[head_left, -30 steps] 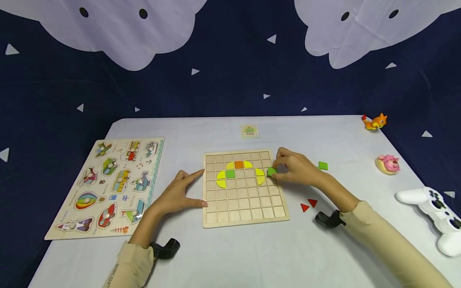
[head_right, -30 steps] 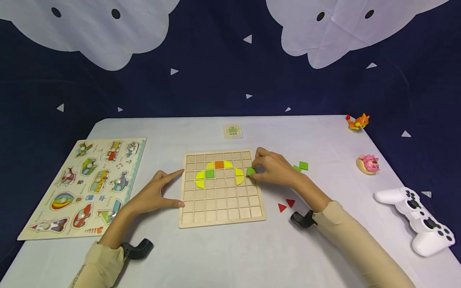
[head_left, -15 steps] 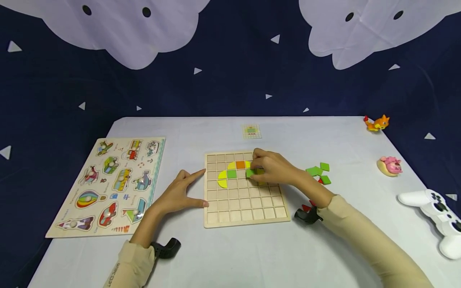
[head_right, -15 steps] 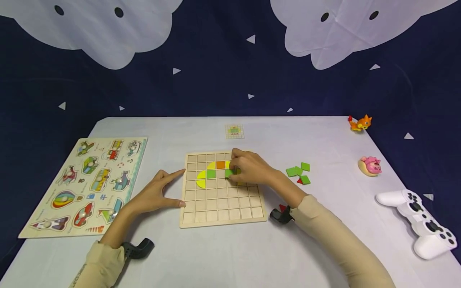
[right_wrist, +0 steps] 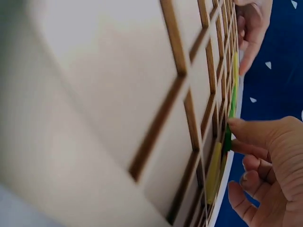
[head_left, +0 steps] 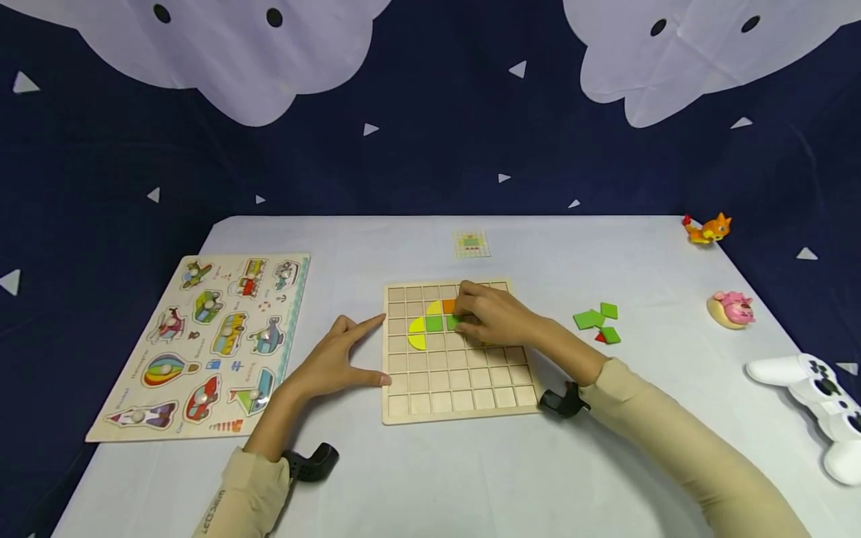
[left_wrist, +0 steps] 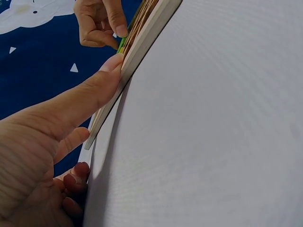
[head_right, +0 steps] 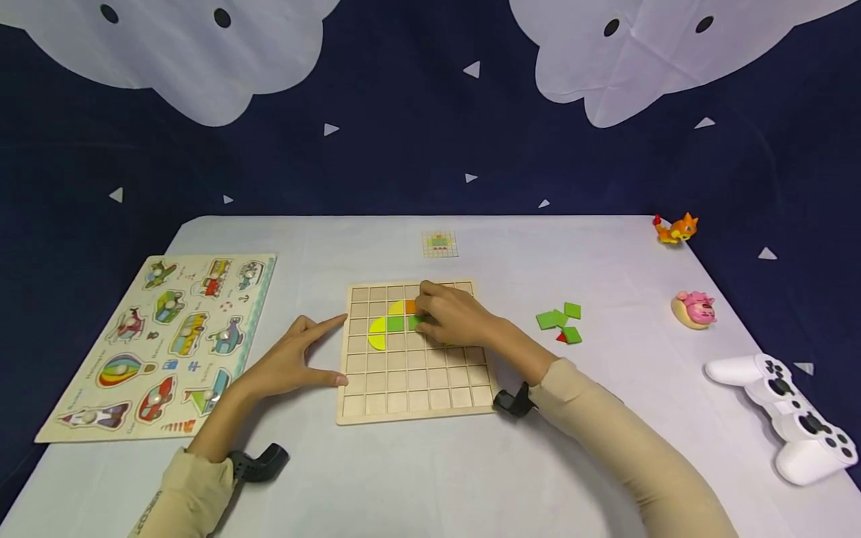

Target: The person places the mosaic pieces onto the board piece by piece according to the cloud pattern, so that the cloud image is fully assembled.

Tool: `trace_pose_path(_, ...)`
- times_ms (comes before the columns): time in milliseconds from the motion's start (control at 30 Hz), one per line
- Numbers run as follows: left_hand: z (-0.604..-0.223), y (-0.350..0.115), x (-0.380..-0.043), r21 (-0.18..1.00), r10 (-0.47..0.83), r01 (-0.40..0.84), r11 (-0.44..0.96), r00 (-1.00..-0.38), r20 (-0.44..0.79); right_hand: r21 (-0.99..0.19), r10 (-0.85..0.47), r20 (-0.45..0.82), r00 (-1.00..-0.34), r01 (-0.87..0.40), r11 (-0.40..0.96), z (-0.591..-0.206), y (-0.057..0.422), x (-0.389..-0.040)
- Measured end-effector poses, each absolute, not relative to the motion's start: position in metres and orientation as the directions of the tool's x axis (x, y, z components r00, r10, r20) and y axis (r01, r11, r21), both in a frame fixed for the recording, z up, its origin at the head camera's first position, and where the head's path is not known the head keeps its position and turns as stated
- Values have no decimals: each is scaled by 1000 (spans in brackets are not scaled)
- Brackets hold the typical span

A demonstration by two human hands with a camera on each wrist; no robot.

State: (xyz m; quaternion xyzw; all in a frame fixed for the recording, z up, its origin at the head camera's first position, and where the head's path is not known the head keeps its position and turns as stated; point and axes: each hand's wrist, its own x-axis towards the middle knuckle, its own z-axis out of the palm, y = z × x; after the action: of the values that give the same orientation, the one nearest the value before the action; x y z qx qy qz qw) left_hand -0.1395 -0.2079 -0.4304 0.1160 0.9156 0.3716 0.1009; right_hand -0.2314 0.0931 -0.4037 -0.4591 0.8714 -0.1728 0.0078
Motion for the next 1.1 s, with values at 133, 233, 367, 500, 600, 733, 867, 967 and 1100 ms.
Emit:
trace_pose_path(133, -428, -207, -140, 697, 287, 141, 703, -953, -98, -350, -801, 154, -579, -790, 504, -403, 93, -230)
trace_pose_path(233, -427, -206, -140, 697, 291, 148, 702, -952, -91, -359, -799, 151, -582, -786, 504, -402, 92, -230)
trace_pose_path(367, -427, -206, -140, 693, 294, 157, 704, -952, -84, -341, -792, 146, -592, -782, 521, -402, 91, -228)
trace_pose_path(500, -429, -206, -139, 688, 291, 152, 709, -952, -90, -263, -787, 152, -598, -792, 551, -403, 91, -224)
trace_pose_path(600, -430, -206, -139, 687, 287, 148, 712, -954, -92, -188, -790, 178, -586, -809, 557, -402, 94, -221)
trace_pose_path(733, -431, -206, -139, 686, 286, 148, 713, -954, -91, -197, -765, 228, -603, -798, 570, -398, 109, -219)
trace_pose_path(867, -431, -206, -138, 683, 288, 153, 714, -954, -88, -253, -711, 240, -661, -750, 611, -396, 138, -220)
trace_pose_path(967, -431, -206, -138, 682, 287, 153, 715, -954, -87, -268, -671, 230, -705, -708, 653, -397, 165, -219)
trace_pose_path(1100, -430, -207, -138, 683, 290, 154, 714, -953, -88, -277, -611, 234, -756, -655, 703, -400, 201, -214)
